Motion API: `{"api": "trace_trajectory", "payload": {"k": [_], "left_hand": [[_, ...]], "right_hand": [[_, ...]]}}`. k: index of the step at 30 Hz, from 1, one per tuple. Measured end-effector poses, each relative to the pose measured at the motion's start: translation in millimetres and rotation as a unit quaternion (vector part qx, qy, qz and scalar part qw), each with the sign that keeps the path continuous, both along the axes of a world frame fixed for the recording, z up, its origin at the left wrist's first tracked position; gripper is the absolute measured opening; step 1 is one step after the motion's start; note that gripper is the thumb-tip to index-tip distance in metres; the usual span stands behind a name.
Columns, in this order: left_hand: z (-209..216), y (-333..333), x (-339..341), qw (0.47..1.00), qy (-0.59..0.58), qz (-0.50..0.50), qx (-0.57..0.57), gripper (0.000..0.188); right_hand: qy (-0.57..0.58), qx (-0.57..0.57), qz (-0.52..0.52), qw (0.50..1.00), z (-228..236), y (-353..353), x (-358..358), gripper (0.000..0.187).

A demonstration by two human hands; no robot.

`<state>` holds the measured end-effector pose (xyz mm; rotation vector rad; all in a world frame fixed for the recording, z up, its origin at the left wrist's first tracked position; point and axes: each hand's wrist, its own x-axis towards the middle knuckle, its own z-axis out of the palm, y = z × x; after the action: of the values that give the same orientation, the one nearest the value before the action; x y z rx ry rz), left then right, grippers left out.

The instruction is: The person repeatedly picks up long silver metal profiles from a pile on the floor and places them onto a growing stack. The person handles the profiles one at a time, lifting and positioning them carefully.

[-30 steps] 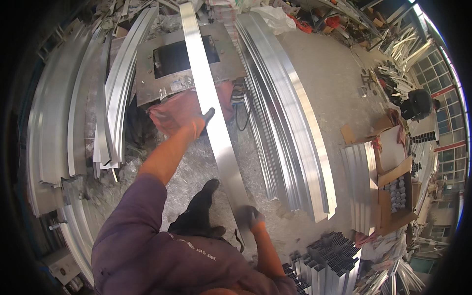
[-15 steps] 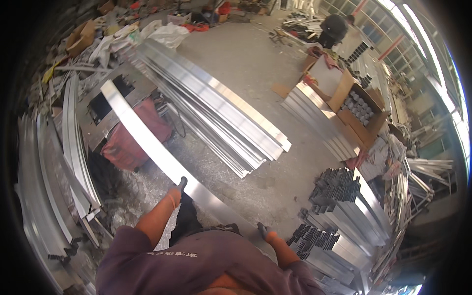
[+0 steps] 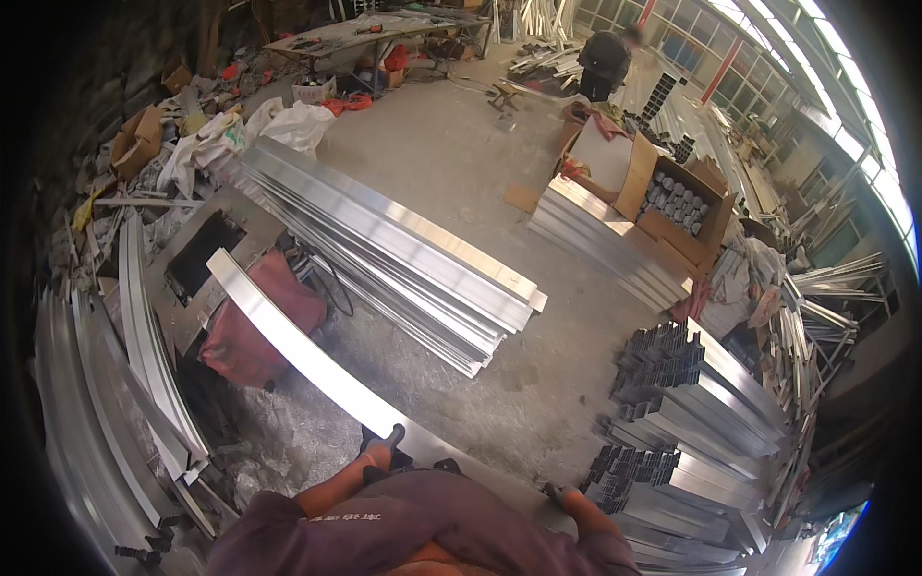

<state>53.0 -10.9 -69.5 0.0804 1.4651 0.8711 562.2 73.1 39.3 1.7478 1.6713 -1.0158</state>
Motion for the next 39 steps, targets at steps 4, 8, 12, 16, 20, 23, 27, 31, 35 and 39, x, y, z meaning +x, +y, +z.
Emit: {"api": "trace_trajectory", "payload": {"k": [4, 8, 12, 16, 20, 23, 27, 31, 35, 39], "left_hand": [[-43.8, -4.0, -34.0, 0.955, 0.182, -0.106, 0.211, 0.060], [54.1, 46.8, -98.8, 0.934, -0.086, 0.333, 0.092, 0.072], [38.3, 85.7, -201.6, 0.750, -0.311, 0.367, 0.455, 0.067], [31.2, 110.7, -279.6, 0.827, 0.005, 0.268, 0.494, 0.047], [61.2, 129.5, -316.7, 0.703, -0.316, 0.290, 0.567, 0.050], [12.3, 124.4, -369.9, 0.667, -0.360, 0.298, 0.580, 0.052], [5.0, 124.5, -403.2, 0.735, -0.162, 0.435, 0.494, 0.057], [20.9, 109.4, -479.3, 0.732, -0.216, 0.257, 0.593, 0.083], [29.5, 144.7, -535.2, 0.890, 0.248, 0.379, 0.053, 0.088], [28.3, 123.9, -616.7, 0.902, 0.154, 0.401, 0.050, 0.096]], "right_hand": [[0.064, 0.078, -0.004, 0.995, -8.2, 0.5, -32.8, 0.069], [0.002, 0.167, 0.033, 0.985, 15.1, 9.9, -144.0, 0.043], [0.175, 0.281, 0.170, 0.928, 59.8, 27.8, -241.4, 0.035], [0.234, 0.183, 0.152, 0.943, 112.7, 73.5, -317.2, 0.035], [0.149, -0.041, 0.119, 0.981, 85.5, 103.6, -342.6, 0.051], [0.211, -0.209, 0.035, 0.954, 57.5, 108.6, -355.4, 0.072], [0.185, -0.168, 0.060, 0.967, 60.5, 112.2, -411.3, 0.076], [0.210, -0.026, 0.167, 0.963, 73.0, 127.5, -488.0, 0.074], [0.203, 0.010, 0.196, 0.959, 83.3, 134.2, -561.6, 0.079], [0.265, 0.063, 0.219, 0.937, 69.6, 129.8, -606.8, 0.079]]}}
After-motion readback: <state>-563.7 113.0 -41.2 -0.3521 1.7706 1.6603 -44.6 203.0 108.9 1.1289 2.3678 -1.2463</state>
